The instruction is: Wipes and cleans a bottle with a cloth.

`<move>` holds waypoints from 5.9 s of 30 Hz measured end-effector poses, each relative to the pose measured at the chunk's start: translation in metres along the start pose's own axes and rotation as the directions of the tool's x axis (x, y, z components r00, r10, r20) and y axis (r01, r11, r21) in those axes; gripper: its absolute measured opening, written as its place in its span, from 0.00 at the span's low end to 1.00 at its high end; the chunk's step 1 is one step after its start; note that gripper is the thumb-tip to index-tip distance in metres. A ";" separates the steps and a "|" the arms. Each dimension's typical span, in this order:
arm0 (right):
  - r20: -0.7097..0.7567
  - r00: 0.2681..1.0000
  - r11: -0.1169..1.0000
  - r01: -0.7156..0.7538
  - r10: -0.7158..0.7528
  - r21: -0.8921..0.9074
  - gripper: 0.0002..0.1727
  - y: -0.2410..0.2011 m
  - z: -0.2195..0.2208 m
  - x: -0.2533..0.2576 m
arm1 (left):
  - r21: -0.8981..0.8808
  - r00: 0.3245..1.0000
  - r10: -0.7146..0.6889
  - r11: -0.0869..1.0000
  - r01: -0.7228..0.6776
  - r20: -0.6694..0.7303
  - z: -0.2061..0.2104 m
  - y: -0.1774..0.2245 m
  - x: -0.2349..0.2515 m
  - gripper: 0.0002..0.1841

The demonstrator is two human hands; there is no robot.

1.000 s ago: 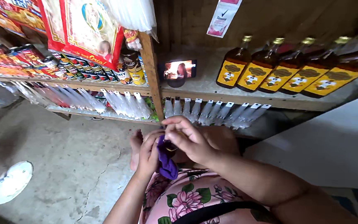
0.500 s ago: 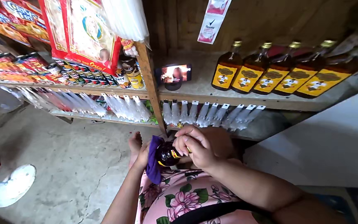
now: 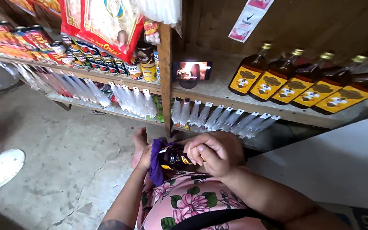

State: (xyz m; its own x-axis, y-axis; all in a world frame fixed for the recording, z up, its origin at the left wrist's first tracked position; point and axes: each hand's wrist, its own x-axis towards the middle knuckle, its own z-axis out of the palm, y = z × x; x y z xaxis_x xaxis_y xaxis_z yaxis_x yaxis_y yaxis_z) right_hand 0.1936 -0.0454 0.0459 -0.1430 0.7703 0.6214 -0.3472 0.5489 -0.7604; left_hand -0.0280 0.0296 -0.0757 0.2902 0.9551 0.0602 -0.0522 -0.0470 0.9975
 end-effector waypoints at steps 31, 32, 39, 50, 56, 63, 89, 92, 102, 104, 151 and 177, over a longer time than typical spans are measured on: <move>-0.159 0.987 0.999 0.034 -0.035 -0.006 0.16 0.004 -0.023 -0.004 | 0.350 0.859 0.503 0.790 -0.503 0.100 0.064 0.049 -0.007 0.24; -0.165 0.986 0.999 0.032 -0.032 -0.004 0.16 0.004 -0.023 -0.004 | 0.352 0.847 0.523 0.778 -0.520 0.094 0.062 0.045 -0.008 0.25; -0.263 0.965 1.000 0.012 -0.006 0.024 0.16 0.006 -0.027 0.001 | 0.415 0.840 0.542 0.758 -0.504 0.031 0.042 0.010 -0.005 0.29; -0.261 0.965 0.999 0.011 -0.003 0.030 0.15 0.006 -0.024 0.003 | 0.405 0.886 0.464 0.811 -0.421 -0.010 0.016 -0.018 -0.005 0.33; -0.235 0.972 1.000 0.018 -0.012 0.025 0.15 0.005 -0.020 0.003 | 0.346 0.911 0.410 0.862 -0.370 -0.047 0.009 -0.029 -0.005 0.31; -0.192 0.981 0.999 0.035 -0.031 0.015 0.15 0.004 -0.017 0.000 | 0.278 0.930 0.356 0.906 -0.318 -0.096 0.003 -0.039 -0.005 0.32; -0.331 0.943 0.999 -0.030 0.019 -0.027 0.14 0.006 -0.026 0.007 | 0.347 0.801 0.539 0.826 -0.443 -0.261 0.030 0.002 0.000 0.18; -0.376 0.926 0.987 -0.052 -0.009 -0.152 0.14 0.006 -0.025 0.005 | 0.393 0.781 0.618 0.743 -0.541 -0.093 0.054 0.046 0.002 0.17; -0.225 0.962 0.924 0.057 -0.152 -0.378 0.20 0.002 -0.006 -0.001 | 0.360 0.731 0.650 0.644 -0.675 0.208 0.115 0.123 -0.006 0.20; -0.202 0.966 0.904 0.063 -0.162 -0.423 0.23 0.001 -0.006 -0.002 | 0.389 0.755 0.615 0.653 -0.650 0.229 0.111 0.119 -0.008 0.23; -0.029 0.972 0.787 0.170 -0.232 -0.594 0.22 0.001 0.004 -0.002 | 0.622 0.951 -0.066 0.770 -0.145 0.303 0.077 0.150 0.030 0.15; 0.069 0.979 0.816 0.198 -0.191 -0.543 0.24 -0.002 0.006 0.003 | 0.041 0.987 -0.144 0.988 0.147 -0.070 0.041 0.115 0.009 0.06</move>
State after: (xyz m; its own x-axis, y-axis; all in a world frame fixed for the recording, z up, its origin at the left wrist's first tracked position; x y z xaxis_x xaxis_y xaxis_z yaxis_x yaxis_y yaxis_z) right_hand 0.1884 -0.0459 0.0509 -0.1376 0.6270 0.7668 0.1919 0.7764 -0.6004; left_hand 0.0073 0.0208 0.0413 0.2275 0.9699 -0.0870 0.0305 0.0822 0.9962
